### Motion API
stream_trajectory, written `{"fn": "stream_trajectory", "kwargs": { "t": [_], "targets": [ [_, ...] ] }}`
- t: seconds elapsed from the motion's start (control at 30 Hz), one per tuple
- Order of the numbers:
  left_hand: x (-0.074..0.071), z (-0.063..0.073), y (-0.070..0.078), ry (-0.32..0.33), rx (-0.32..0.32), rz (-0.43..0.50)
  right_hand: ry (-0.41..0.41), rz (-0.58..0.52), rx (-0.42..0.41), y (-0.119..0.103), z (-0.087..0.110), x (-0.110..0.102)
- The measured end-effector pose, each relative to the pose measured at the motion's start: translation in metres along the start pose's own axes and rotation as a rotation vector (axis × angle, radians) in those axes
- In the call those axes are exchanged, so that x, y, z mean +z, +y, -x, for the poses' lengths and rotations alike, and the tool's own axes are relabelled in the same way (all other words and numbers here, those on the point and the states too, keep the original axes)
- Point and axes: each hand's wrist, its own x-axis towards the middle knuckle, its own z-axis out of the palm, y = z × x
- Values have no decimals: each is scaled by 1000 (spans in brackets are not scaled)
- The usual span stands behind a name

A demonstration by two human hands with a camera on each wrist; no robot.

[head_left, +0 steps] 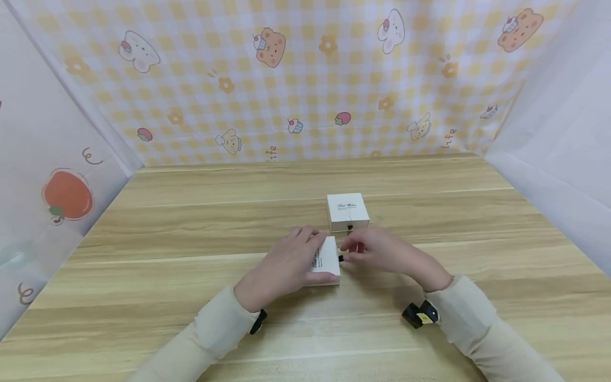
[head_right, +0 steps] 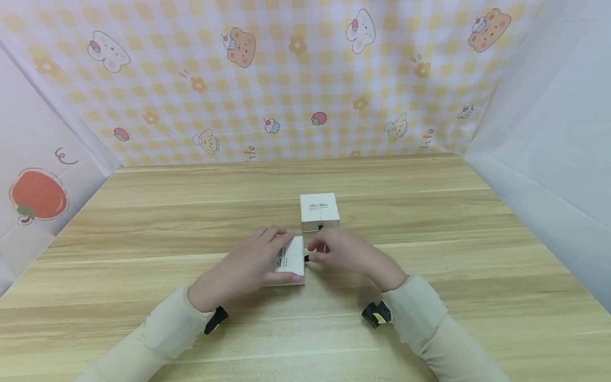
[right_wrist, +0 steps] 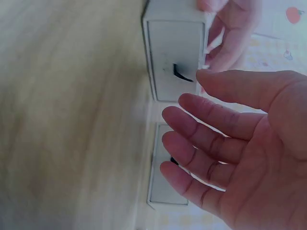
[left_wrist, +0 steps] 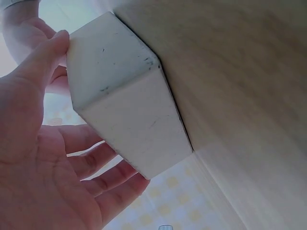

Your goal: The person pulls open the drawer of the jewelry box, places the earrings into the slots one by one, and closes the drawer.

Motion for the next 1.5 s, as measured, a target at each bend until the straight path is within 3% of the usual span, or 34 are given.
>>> {"fn": "stream_trajectory", "kwargs": {
  "t": [0.5,1.23,1.5],
  "targets": [
    [0,3,0,4,5,15,-13,-50,18,0,-6,14],
    [-1,2,0,22,32,-16,-6,11,62,-5,-7,15],
    [0,2,1,14,30,-19,-6,34,44,-3,-6,15]
  ]
}}
